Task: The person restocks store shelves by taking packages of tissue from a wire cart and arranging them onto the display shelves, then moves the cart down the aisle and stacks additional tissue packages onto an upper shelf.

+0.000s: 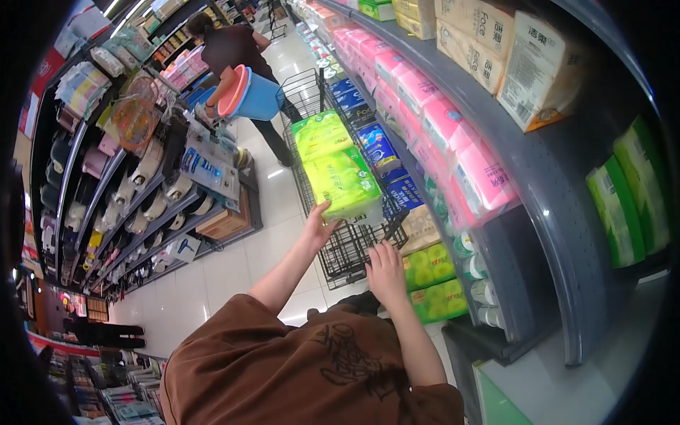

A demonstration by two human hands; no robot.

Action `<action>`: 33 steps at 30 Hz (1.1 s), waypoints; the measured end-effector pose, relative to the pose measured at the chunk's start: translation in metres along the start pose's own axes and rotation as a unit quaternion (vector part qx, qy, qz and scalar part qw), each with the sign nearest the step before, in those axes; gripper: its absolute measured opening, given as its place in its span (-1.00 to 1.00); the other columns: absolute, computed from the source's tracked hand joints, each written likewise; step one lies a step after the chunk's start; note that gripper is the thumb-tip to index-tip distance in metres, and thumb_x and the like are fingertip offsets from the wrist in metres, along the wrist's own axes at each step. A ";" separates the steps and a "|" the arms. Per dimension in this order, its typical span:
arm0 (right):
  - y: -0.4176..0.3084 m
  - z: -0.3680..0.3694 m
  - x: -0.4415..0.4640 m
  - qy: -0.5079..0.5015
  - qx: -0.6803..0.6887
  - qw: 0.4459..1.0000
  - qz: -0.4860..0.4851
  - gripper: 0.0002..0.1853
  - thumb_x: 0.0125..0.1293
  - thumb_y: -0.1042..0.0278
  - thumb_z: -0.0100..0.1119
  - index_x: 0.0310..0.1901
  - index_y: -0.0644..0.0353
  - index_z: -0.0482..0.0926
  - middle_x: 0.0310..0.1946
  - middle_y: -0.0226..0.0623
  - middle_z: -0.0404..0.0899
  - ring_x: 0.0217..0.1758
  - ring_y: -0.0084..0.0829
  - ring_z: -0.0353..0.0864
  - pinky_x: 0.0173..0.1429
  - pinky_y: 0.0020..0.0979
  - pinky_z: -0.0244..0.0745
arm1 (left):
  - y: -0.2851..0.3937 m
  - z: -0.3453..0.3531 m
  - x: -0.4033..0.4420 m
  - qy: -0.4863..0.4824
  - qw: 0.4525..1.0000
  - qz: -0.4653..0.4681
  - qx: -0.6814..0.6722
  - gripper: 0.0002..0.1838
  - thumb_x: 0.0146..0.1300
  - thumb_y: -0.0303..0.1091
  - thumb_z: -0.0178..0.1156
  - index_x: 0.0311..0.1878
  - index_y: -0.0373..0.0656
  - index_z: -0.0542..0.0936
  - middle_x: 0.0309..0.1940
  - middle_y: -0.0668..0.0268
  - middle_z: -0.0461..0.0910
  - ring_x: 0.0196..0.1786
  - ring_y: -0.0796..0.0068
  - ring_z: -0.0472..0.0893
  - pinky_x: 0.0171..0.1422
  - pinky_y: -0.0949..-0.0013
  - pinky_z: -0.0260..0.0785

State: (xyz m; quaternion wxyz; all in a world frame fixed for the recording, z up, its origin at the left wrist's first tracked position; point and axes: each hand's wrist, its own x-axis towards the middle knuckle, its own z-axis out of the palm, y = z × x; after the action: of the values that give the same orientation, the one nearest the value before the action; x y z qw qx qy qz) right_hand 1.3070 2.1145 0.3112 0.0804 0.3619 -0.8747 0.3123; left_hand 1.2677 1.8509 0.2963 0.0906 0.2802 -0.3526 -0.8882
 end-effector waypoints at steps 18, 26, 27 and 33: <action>-0.015 0.007 0.013 -0.041 -0.033 0.995 0.087 -0.51 0.24 0.36 0.27 0.22 0.22 0.48 0.26 -0.09 0.41 0.47 -0.04 0.28 0.53 0.00 0.23 | 0.067 -0.010 0.191 0.047 0.964 0.143 0.219 -0.08 0.15 -0.50 0.45 0.50 -0.13 0.12 0.35 0.15 0.33 0.34 0.28 0.44 0.34 0.24 0.40; -0.030 -0.139 0.019 0.199 -0.074 0.965 0.157 -0.74 0.28 0.46 0.29 0.02 0.13 0.66 -0.04 -0.25 0.71 0.04 -0.13 0.71 0.06 -0.24 0.67 | -0.003 0.041 0.016 -0.155 0.841 0.283 0.436 -0.27 0.32 -0.60 0.16 0.52 -0.20 0.13 0.56 0.10 -0.04 0.49 0.06 0.26 0.42 0.04 0.32; -0.023 -0.170 0.013 0.252 -0.053 0.944 0.206 -0.80 0.29 0.51 0.28 -0.05 0.17 0.66 -0.06 -0.18 0.70 0.02 -0.15 0.71 0.03 -0.26 0.66 | -0.004 0.053 -0.010 -0.225 0.793 0.284 0.489 -0.33 0.30 -0.60 0.17 0.46 -0.23 0.21 0.58 0.05 -0.06 0.51 0.02 0.21 0.42 0.04 0.31; -0.004 -0.349 0.020 0.487 -0.296 0.768 0.292 -0.67 0.32 0.47 0.33 0.09 0.30 0.57 -0.07 -0.16 0.64 -0.08 -0.34 0.65 0.07 -0.34 0.55 | -0.038 0.067 -0.060 -0.456 0.628 0.265 0.573 -0.25 0.20 -0.45 0.32 0.40 -0.48 0.21 0.52 -0.31 -0.04 0.54 -0.39 0.07 0.58 -0.13 0.07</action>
State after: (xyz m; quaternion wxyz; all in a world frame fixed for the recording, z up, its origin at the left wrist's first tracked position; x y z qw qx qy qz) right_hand 1.2658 2.3114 0.5968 0.5034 -0.1532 -0.8309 0.1806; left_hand 1.2810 1.9387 0.3363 -0.0291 -0.2706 -0.8457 -0.4591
